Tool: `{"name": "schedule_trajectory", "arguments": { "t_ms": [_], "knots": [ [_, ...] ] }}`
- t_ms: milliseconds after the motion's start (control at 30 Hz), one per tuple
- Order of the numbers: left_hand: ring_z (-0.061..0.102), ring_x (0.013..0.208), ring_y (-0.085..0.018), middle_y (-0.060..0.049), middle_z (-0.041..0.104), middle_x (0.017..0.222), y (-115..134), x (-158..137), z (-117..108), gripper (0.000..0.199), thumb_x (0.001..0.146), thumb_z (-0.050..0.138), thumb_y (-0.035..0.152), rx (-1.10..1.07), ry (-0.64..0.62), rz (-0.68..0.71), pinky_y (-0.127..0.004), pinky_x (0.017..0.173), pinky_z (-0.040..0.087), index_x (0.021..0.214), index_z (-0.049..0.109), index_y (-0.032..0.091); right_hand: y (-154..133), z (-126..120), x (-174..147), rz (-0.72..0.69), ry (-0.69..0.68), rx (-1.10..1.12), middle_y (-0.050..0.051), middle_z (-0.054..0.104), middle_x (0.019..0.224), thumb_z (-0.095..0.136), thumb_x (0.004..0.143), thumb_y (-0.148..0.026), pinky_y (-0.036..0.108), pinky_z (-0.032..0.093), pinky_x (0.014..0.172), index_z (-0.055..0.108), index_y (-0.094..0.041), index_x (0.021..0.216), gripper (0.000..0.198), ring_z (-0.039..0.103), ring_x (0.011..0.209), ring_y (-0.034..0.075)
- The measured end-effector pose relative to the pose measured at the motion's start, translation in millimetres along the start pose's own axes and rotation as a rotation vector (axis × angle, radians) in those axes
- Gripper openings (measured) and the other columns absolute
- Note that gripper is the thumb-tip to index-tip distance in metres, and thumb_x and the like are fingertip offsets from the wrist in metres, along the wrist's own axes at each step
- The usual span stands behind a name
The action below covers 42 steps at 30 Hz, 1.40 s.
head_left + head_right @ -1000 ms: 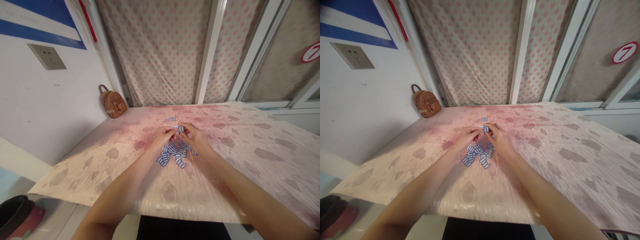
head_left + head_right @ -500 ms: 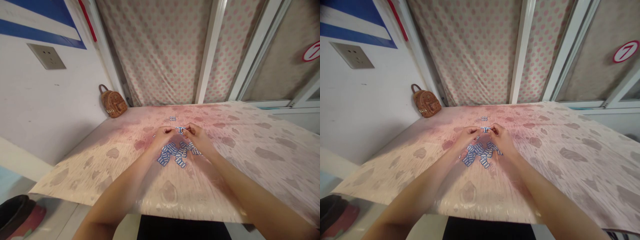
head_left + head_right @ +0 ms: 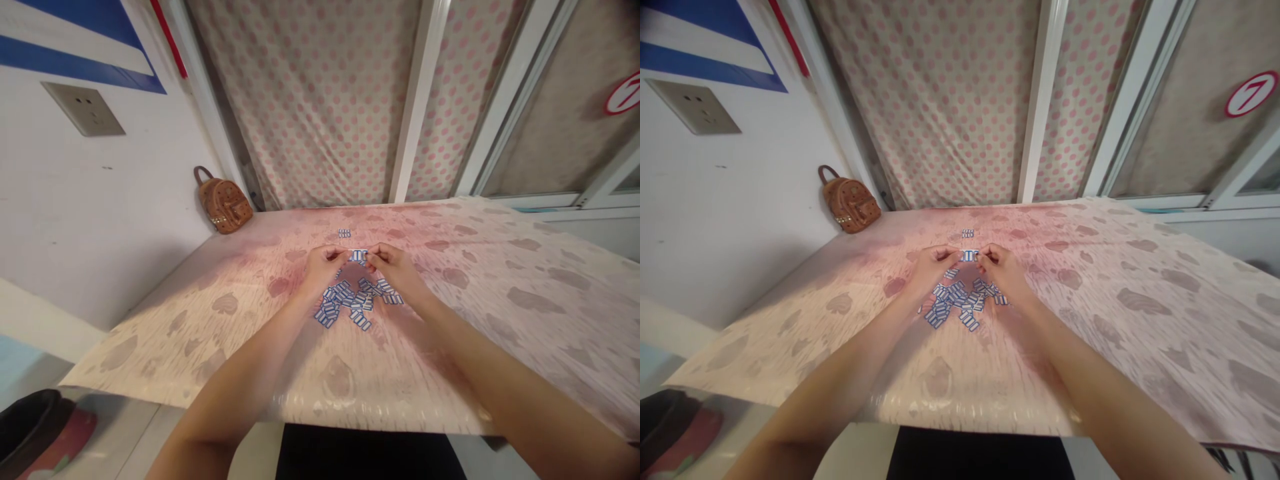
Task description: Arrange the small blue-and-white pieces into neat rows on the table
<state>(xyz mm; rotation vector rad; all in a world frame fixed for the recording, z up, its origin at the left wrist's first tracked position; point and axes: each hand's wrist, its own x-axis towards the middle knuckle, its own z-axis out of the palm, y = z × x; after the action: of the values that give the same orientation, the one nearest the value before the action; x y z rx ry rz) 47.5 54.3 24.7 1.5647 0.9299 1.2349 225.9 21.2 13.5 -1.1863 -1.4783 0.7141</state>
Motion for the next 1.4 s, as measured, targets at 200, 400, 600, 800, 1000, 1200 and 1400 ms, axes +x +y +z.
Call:
{"name": "schedule_trajectory", "arguments": {
  "t_ms": [200,400,600,800,1000,1200,1400],
  "knots": [
    [0.055,0.053,-0.010,0.000,0.066,0.059,0.4,9.7,-15.7,0.011,0.075,0.068,0.022,0.034,0.141,-0.035,-0.021,0.056,0.042,0.073,0.074,0.013,15.3,-27.9,10.7,0.101,0.072,-0.455,0.002,0.067,0.072,0.051,0.081,-0.019,0.025,0.043,0.064,0.061,-0.019,0.079,0.009,0.063,0.069,0.015],
    [0.057,0.056,-0.011,0.000,0.066,0.061,-1.3,15.2,-28.0,0.012,0.073,0.070,0.024,0.042,0.195,-0.005,-0.021,0.056,0.043,0.073,0.074,0.014,1.1,-42.7,4.3,0.211,-0.220,-0.978,0.005,0.068,0.072,0.058,0.077,-0.019,0.026,0.034,0.057,0.061,-0.019,0.069,0.009,0.060,0.068,0.017],
    [0.055,0.054,-0.010,0.000,0.065,0.060,0.0,16.7,-31.9,0.012,0.073,0.069,0.025,0.036,0.225,0.017,-0.021,0.055,0.041,0.073,0.074,0.014,1.8,-35.9,2.5,0.195,-0.335,-0.922,0.004,0.069,0.075,0.061,0.079,-0.026,0.025,0.036,0.059,0.063,-0.019,0.071,0.011,0.060,0.069,0.016],
    [0.056,0.056,-0.010,0.000,0.066,0.061,3.5,17.6,-33.7,0.012,0.073,0.068,0.024,0.010,0.234,-0.011,-0.021,0.058,0.045,0.075,0.074,0.014,15.7,-18.8,4.7,0.033,-0.137,-0.753,0.004,0.074,0.089,0.047,0.079,-0.010,0.023,0.043,0.073,0.068,-0.019,0.085,0.024,0.065,0.085,0.016],
    [0.057,0.056,-0.010,0.000,0.066,0.062,2.0,20.4,-38.9,0.013,0.074,0.068,0.025,0.008,0.232,0.014,-0.021,0.058,0.044,0.075,0.074,0.013,17.1,-21.3,6.3,0.009,-0.215,-0.534,-0.001,0.070,0.066,0.038,0.075,-0.008,0.024,0.046,0.068,0.066,-0.021,0.075,0.030,0.065,0.070,0.015],
    [0.056,0.056,-0.011,-0.001,0.066,0.061,-0.8,23.8,-40.4,0.014,0.075,0.067,0.026,0.099,0.236,0.021,-0.020,0.055,0.041,0.076,0.075,0.014,1.9,-17.3,3.0,-0.055,-0.401,-0.390,0.001,0.071,0.076,0.040,0.073,-0.009,0.027,0.048,0.072,0.069,-0.020,0.075,0.030,0.065,0.072,0.015],
    [0.058,0.060,-0.011,-0.002,0.069,0.067,-5.9,24.9,-39.9,0.015,0.075,0.066,0.026,0.115,0.217,0.057,-0.021,0.058,0.043,0.077,0.075,0.013,-8.5,-2.5,-8.3,-0.140,-0.679,-0.265,0.001,0.072,0.091,0.037,0.073,-0.007,0.032,0.049,0.086,0.073,-0.023,0.077,0.040,0.065,0.090,0.017]
  ]
}}
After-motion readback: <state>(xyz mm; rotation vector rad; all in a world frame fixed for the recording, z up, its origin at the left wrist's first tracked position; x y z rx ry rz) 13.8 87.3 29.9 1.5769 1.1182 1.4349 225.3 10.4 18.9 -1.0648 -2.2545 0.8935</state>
